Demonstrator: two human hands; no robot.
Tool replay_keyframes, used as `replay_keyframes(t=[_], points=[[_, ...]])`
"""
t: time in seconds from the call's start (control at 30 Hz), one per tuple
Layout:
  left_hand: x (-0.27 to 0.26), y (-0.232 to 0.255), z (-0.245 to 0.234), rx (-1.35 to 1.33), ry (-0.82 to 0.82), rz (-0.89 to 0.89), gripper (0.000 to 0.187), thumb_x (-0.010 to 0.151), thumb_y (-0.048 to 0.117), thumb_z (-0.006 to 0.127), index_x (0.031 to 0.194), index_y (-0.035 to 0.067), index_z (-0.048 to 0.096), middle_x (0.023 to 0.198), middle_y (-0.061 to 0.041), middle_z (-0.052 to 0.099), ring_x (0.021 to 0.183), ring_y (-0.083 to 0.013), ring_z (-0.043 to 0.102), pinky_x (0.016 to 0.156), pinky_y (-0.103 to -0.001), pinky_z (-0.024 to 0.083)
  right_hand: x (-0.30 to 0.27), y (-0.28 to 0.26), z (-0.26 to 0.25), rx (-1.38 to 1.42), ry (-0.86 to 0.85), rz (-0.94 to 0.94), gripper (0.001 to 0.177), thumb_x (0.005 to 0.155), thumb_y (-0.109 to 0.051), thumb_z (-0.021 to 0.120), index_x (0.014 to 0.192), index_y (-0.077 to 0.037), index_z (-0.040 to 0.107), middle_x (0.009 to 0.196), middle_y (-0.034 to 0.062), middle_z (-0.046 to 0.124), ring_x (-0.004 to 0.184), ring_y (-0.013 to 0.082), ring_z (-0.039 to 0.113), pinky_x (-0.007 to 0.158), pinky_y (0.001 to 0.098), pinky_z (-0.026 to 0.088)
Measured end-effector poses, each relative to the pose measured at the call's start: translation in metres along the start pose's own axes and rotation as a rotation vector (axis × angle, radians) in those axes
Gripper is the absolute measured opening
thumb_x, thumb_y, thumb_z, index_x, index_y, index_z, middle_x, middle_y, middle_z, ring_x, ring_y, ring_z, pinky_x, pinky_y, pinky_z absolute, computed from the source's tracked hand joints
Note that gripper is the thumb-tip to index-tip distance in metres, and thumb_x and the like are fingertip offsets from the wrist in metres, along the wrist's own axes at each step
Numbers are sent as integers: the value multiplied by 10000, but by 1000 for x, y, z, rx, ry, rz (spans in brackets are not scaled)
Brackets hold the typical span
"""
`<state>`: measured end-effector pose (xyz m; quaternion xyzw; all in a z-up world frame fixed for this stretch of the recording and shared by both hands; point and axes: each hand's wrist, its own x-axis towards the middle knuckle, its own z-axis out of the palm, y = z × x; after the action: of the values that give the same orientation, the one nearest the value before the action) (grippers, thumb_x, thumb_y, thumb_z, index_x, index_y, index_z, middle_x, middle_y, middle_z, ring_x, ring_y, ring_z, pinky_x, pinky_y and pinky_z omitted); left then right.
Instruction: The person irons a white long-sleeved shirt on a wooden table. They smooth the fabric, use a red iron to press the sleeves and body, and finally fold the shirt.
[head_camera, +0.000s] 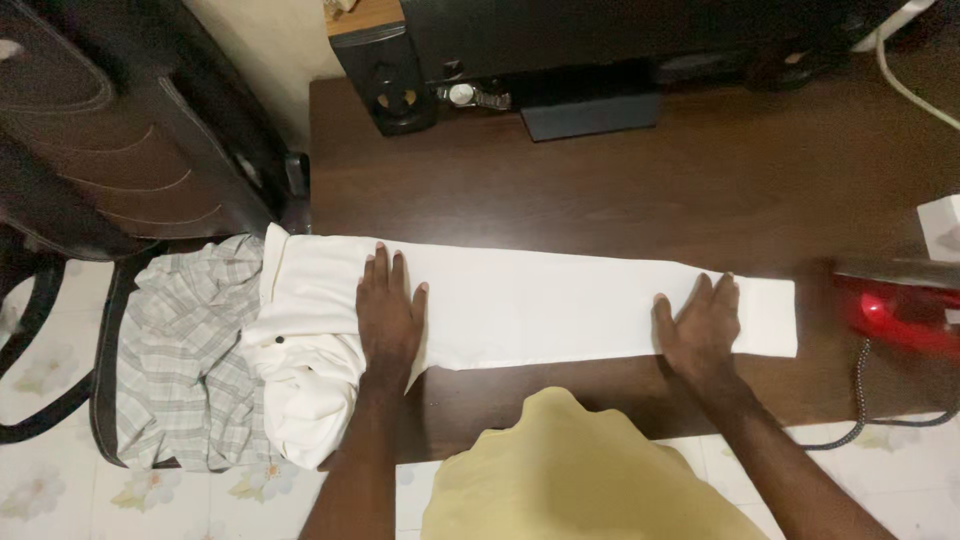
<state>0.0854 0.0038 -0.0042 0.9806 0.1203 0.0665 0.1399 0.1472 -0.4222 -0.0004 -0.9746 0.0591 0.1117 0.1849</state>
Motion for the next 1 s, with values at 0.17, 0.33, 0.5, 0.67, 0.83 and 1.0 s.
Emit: replay_keyframes(t=[0.17, 0.33, 0.5, 0.67, 0.83, 1.0], points=[[14, -7, 12, 9, -130, -42, 824, 999, 574, 471, 1587, 23, 300, 1690, -171, 156, 1553, -366, 128, 1235, -574, 115, 17, 1, 7, -96, -169, 129, 990, 1001, -629, 357, 1558, 119, 25, 1626, 395, -114, 1535, 528, -89, 1220, 659, 37], [21, -7, 13, 114, -139, 36, 863, 1003, 681, 387, 1612, 77, 292, 1675, -261, 40, 1540, -462, 27, 1211, -658, 78, 24, 6, 13, -160, -115, 126, 1017, 987, -646, 333, 1548, 125, -21, 1621, 393, -127, 1541, 529, -115, 1207, 680, 24], [26, 1, 6, 138, -150, 13, 836, 1004, 711, 361, 1621, 148, 316, 1637, -363, 4, 1517, -557, -18, 1179, -730, 60, 21, 12, 21, -233, -40, 86, 1008, 1012, -646, 311, 1555, 156, 33, 1616, 442, -74, 1532, 580, -54, 1200, 713, 76], [34, -2, 6, 150, -176, 23, 869, 987, 720, 369, 1622, 130, 308, 1627, -391, 2, 1499, -571, -24, 1152, -751, 44, 22, 18, 30, -309, 36, 45, 979, 1030, -621, 294, 1554, 171, 57, 1612, 441, -51, 1527, 572, -30, 1194, 716, 93], [36, 4, 8, 179, -142, 8, 819, 1012, 686, 359, 1614, 132, 316, 1643, -348, 38, 1532, -507, 6, 1195, -697, 40, 17, 22, 36, -372, 118, -13, 952, 1060, -608, 289, 1583, 161, 87, 1636, 436, -21, 1554, 558, 17, 1218, 716, 130], [18, 27, 6, 96, -43, 17, 720, 1094, 543, 354, 1614, 46, 323, 1721, -217, 149, 1603, -338, 98, 1300, -545, 88, 15, 20, 36, -334, 174, -41, 948, 1046, -597, 295, 1562, 182, 136, 1619, 452, 30, 1540, 573, 52, 1193, 728, 148]])
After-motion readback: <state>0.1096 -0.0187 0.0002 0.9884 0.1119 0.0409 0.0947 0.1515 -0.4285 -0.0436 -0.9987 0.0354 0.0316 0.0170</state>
